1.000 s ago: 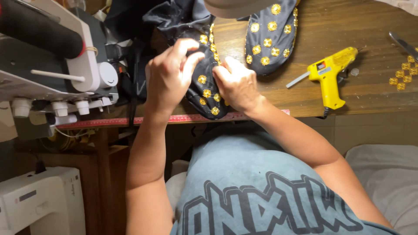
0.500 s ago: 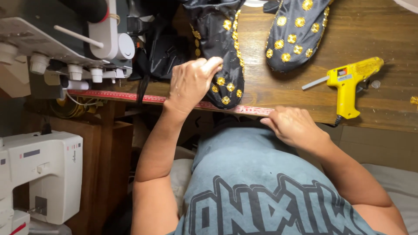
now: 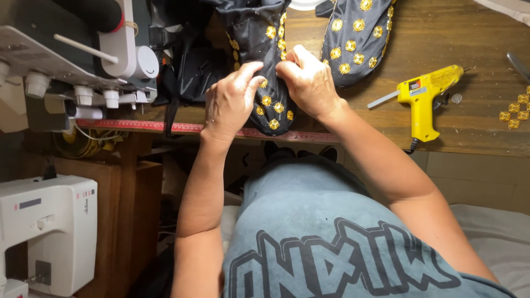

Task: Decorating black fabric boots by gluing small gold flower ornaments using a hot glue gun

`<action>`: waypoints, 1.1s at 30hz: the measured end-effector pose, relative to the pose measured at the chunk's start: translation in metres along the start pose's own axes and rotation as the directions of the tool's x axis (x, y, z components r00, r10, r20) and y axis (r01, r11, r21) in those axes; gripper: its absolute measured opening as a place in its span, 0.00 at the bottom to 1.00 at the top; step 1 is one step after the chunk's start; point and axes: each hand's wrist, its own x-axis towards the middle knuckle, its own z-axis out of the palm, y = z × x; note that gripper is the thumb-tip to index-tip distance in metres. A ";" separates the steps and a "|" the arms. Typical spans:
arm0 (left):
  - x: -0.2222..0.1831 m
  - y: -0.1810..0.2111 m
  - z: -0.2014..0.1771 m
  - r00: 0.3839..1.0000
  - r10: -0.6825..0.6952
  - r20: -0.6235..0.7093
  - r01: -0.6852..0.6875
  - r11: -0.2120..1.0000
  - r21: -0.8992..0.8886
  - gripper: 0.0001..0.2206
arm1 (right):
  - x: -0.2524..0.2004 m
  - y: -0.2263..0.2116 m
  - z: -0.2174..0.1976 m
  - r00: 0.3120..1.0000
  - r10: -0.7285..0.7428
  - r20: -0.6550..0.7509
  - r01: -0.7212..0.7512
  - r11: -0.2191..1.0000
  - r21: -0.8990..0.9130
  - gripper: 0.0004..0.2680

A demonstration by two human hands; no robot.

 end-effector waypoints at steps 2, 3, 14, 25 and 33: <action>-0.007 0.000 -0.001 0.999 -0.007 -0.038 0.005 0.999 -0.050 0.10 | -0.004 0.001 0.002 0.999 -0.018 -0.029 0.018 1.000 -0.010 0.06; -0.011 0.000 -0.001 0.992 -0.018 -0.124 0.009 0.997 -0.076 0.08 | -0.006 -0.002 0.000 1.000 0.010 0.009 -0.010 0.999 0.030 0.05; -0.096 -0.029 0.058 0.864 -0.502 -0.037 0.342 0.641 -0.687 0.09 | -0.147 -0.019 -0.079 0.902 0.225 0.369 -0.275 0.957 0.090 0.05; -0.121 -0.019 0.075 0.773 -0.500 0.391 0.597 0.363 -0.716 0.17 | -0.080 -0.016 -0.072 0.971 0.195 -0.136 -0.218 0.958 -0.186 0.24; -0.110 -0.004 0.092 0.708 -0.383 0.593 0.587 -0.148 -0.796 0.17 | -0.056 0.000 -0.051 0.977 0.052 -0.205 -0.120 0.935 -0.333 0.10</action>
